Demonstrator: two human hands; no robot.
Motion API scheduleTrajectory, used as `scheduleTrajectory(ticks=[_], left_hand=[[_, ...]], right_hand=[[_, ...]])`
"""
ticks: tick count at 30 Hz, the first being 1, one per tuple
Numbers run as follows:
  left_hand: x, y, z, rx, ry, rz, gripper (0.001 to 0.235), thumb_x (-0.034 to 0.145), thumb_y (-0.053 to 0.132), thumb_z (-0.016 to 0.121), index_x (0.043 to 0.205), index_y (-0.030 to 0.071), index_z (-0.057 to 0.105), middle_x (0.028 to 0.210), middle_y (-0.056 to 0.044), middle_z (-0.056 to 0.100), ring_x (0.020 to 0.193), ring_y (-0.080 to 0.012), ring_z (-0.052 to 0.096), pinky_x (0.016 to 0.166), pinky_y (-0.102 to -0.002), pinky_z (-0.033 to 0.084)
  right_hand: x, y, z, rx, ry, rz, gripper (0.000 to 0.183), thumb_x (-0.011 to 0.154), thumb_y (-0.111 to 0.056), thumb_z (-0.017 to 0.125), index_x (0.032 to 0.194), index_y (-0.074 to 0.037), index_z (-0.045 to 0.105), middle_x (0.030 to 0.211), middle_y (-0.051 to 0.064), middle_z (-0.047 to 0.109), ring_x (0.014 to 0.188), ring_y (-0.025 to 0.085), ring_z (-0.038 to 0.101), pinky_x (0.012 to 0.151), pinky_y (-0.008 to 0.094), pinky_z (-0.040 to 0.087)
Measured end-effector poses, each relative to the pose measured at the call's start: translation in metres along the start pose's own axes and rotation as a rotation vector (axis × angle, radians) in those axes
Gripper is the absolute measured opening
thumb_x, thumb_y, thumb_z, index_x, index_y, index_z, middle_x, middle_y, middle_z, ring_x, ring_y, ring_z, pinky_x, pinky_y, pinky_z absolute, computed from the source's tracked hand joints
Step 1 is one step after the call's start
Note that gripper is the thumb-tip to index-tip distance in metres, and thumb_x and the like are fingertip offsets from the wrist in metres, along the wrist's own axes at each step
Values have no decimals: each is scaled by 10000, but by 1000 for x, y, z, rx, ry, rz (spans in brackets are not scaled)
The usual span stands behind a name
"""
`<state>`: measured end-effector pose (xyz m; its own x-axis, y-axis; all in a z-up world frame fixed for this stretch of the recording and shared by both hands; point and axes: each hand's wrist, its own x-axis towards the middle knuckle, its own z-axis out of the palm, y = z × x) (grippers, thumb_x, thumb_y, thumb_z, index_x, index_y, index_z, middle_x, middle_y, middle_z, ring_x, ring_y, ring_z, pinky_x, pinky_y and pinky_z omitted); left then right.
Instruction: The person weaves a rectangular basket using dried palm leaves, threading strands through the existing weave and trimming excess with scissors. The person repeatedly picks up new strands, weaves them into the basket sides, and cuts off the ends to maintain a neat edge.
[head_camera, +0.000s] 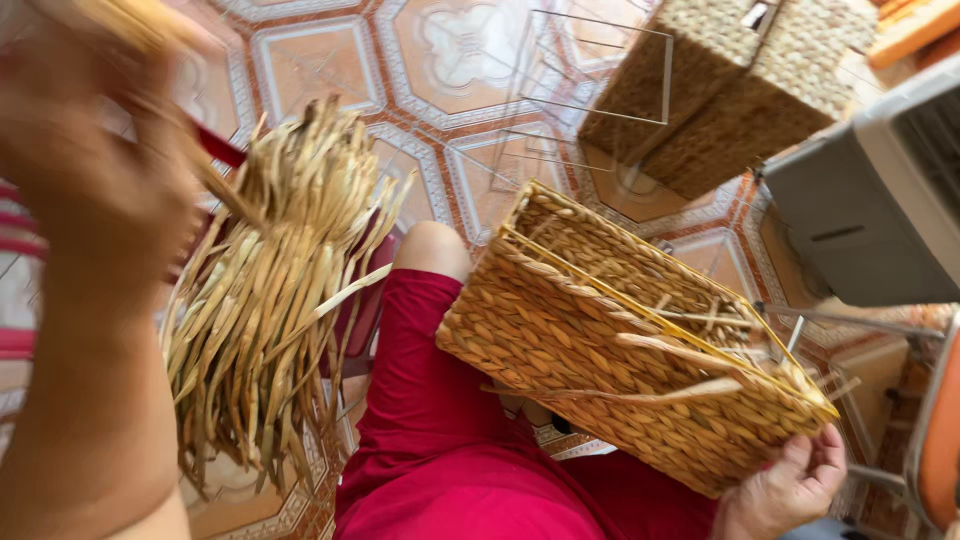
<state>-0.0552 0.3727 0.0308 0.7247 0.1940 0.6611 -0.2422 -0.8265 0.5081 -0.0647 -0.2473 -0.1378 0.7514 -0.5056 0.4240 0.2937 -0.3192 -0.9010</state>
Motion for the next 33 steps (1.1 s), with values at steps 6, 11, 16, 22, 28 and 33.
scheduleTrajectory(ticks=[6,11,16,22,28,33], left_hand=[[-33,151,95,-305,-345,278,85,992,196,709,988,128,658,858,-72,676,797,-295,658,712,-400,541],[-54,200,143,-449,-768,270,174,967,258,681,887,105,664,718,-68,660,665,-275,683,563,-419,527],[-62,203,162,-484,-835,387,174,935,279,700,904,110,674,698,-57,664,650,-257,689,549,-411,536],[-41,184,175,-345,-811,465,183,897,260,728,991,105,708,825,-62,713,749,-251,702,626,-387,565],[-59,219,189,-446,-688,377,360,876,204,768,1195,45,715,911,-88,695,817,-250,684,692,-379,573],[-44,224,176,-460,-608,277,248,878,109,772,1123,85,736,844,-72,661,780,-238,661,691,-374,549]], right_hand=[[-39,-69,26,59,-81,17,252,1123,-63,627,1362,11,597,1021,23,612,905,91,540,859,207,446],[-49,-126,55,208,-594,153,554,949,-213,780,1421,-13,571,1039,2,612,930,83,575,862,213,472],[-38,-131,69,367,-572,312,124,993,-43,708,1101,17,716,972,36,668,826,89,621,736,210,502],[-46,-120,81,296,-581,305,116,1019,18,641,1098,13,726,937,34,664,806,77,626,727,218,527],[-49,-123,92,239,-544,168,100,1024,20,645,1107,-4,695,951,26,667,834,71,646,737,208,522],[-16,-122,66,203,-401,323,183,1005,12,606,1167,-14,688,1001,60,728,845,82,677,785,232,577]])
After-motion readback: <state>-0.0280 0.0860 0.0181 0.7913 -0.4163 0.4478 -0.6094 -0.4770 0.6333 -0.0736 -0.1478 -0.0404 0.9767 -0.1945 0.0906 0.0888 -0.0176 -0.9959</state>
